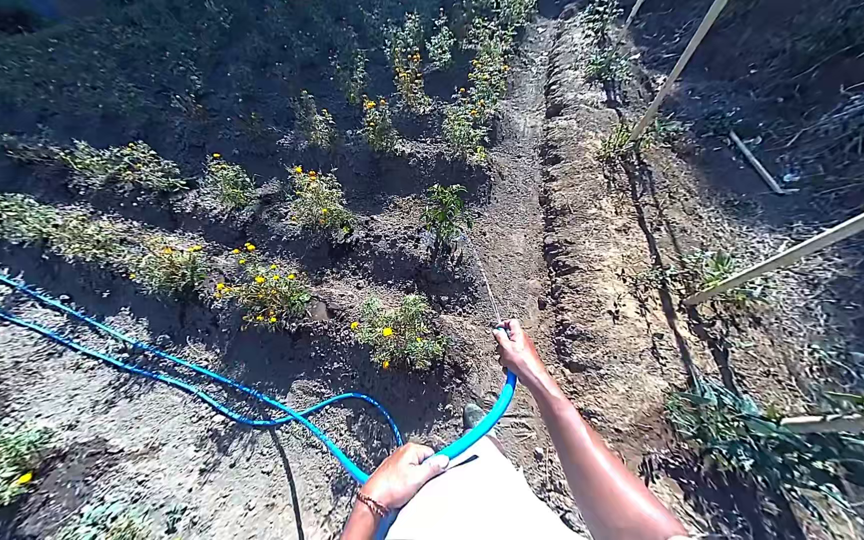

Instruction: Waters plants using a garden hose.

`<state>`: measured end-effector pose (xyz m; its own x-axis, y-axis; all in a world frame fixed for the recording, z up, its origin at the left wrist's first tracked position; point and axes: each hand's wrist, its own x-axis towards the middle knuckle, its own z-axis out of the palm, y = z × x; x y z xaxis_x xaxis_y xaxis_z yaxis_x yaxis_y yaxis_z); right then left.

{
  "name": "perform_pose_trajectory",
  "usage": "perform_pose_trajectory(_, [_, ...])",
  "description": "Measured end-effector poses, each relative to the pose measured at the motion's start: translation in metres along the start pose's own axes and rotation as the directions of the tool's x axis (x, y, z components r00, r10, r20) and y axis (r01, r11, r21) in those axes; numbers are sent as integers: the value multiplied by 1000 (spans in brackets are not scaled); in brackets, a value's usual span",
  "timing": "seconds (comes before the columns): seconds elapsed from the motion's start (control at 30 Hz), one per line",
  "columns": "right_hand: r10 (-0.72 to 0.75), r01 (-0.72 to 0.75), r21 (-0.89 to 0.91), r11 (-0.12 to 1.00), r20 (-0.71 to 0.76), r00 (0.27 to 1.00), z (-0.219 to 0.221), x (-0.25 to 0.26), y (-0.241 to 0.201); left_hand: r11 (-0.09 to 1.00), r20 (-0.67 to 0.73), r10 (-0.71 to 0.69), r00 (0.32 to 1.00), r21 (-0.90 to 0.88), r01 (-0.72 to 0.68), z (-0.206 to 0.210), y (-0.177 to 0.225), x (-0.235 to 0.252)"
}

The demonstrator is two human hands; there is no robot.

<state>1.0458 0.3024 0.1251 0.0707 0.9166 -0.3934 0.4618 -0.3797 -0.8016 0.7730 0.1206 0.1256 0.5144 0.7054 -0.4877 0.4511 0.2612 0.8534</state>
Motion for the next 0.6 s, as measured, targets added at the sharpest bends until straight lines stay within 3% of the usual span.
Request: perform_pose_trajectory(0.6, [62, -62, -36, 997, 1, 998, 2, -4, 10, 1000, 1, -10, 1000, 6, 10, 0, 0, -1])
